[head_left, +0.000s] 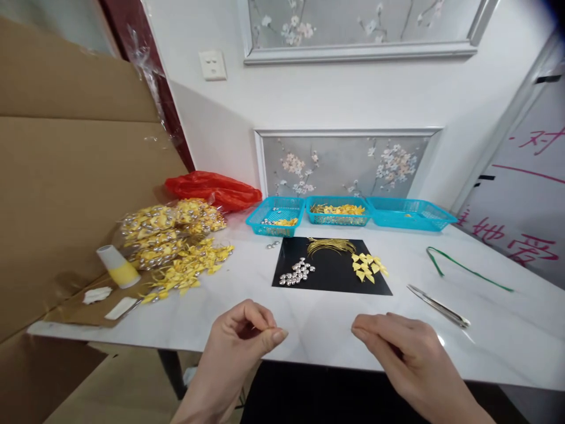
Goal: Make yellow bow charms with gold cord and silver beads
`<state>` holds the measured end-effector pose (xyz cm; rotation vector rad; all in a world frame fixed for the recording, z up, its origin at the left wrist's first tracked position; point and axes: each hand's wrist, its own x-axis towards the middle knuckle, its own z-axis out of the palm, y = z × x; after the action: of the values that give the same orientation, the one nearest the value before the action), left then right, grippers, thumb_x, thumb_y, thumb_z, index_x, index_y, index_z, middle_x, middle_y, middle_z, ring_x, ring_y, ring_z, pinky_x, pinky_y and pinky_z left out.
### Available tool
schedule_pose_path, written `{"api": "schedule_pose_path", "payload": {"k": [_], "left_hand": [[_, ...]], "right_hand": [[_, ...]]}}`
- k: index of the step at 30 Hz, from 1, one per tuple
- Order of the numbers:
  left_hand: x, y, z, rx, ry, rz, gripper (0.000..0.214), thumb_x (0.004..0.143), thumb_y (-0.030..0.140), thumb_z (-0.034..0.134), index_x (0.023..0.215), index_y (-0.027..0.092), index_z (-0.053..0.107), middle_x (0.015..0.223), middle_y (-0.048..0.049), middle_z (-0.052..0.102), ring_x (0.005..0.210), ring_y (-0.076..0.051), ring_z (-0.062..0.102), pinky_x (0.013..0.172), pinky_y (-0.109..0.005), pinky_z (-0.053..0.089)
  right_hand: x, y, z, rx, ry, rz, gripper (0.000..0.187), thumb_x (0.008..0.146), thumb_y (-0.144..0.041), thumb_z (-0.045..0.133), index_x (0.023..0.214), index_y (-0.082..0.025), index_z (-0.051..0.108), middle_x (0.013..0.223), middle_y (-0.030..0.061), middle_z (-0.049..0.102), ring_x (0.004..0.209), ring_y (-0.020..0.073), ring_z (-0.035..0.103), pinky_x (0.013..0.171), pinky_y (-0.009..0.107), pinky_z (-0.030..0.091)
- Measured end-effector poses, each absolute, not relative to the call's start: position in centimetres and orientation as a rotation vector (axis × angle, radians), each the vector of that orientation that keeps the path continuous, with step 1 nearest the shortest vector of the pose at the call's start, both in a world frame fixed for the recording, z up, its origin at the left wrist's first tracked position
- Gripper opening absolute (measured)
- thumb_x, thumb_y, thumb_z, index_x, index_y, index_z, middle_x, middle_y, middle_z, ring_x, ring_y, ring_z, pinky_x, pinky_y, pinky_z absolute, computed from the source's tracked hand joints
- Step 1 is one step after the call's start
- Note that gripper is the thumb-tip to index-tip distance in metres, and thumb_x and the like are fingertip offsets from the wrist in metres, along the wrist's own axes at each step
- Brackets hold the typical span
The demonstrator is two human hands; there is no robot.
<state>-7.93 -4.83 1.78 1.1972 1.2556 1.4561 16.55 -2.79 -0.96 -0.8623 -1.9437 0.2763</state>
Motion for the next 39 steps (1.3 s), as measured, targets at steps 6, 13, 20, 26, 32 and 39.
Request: {"api": "schedule_pose_path", "payload": {"k": [6,13,20,26,32,39], "left_hand": [[-8.4,-4.6,0.9,1.2,1.213,1.388,0.028,0.064,0.02,0.083,0.06,0.019,0.055,0.058,0.005,0.059,0.056,-0.009,0.048,0.054,-0.019,0.038],[-9.2,-4.3,0.3,1.338,1.191,1.193,0.03,0.059,0.025,0.086,0.056,0.018,0.057,0.055,0.0038,0.057,0.051,-0.009,0.046,0.049,-0.021,0.037],[-9.1,-4.7,1.2,1.457,1.205,1.059,0.018,0.063,0.023,0.084,0.061,0.019,0.066,0.06,0.0016,0.058,0.057,-0.012,0.046,0.053,-0.022,0.037],[-9.3,-4.8,0.8,1.487,1.229,1.025,0.02,0.065,0.028,0.081,0.06,0.019,0.063,0.06,0.0022,0.055,0.056,-0.012,0.044,0.052,-0.024,0.034],[-8.9,-4.5,0.8,1.581,1.277,1.102,0.018,0.067,0.024,0.077,0.057,0.02,0.062,0.057,0.0028,0.054,0.054,-0.013,0.044,0.051,-0.024,0.035],[-9.8,-3.5,0.4,1.743,1.377,1.248,0.013,0.08,0.026,0.069,0.068,0.025,0.076,0.07,-0.0023,0.063,0.067,-0.018,0.057,0.064,-0.028,0.041]], "right_hand": [[17.9,-2.7,-0.3,-0.88,-1.974,0.161,0.018,0.096,-0.019,0.053,0.089,-0.022,0.069,0.073,-0.0018,0.075,0.055,0.0129,0.067,0.054,0.023,0.051],[20.8,-2.7,-1.0,-1.067,-1.92,0.057,0.019,0.095,-0.028,0.056,0.088,-0.025,0.073,0.08,0.0015,0.078,0.065,0.0188,0.074,0.053,0.021,0.057],[22.1,-2.4,-1.3,-1.06,-1.983,-0.003,0.016,0.093,-0.029,0.059,0.091,-0.025,0.075,0.08,0.0015,0.079,0.065,0.0204,0.076,0.053,0.021,0.06],[23.0,-2.5,-2.2,-1.08,-1.988,-0.054,0.013,0.092,-0.028,0.061,0.096,-0.025,0.074,0.082,0.0008,0.078,0.067,0.0197,0.076,0.057,0.021,0.06],[22.5,-2.4,-2.4,-1.091,-1.957,-0.067,0.015,0.093,-0.031,0.06,0.09,-0.025,0.074,0.075,0.0003,0.076,0.064,0.0183,0.074,0.056,0.02,0.06],[20.4,-3.6,-0.9,-1.014,-2.02,0.02,0.019,0.096,-0.03,0.054,0.088,-0.024,0.07,0.06,0.0005,0.066,0.047,0.016,0.062,0.044,0.023,0.051]]}}
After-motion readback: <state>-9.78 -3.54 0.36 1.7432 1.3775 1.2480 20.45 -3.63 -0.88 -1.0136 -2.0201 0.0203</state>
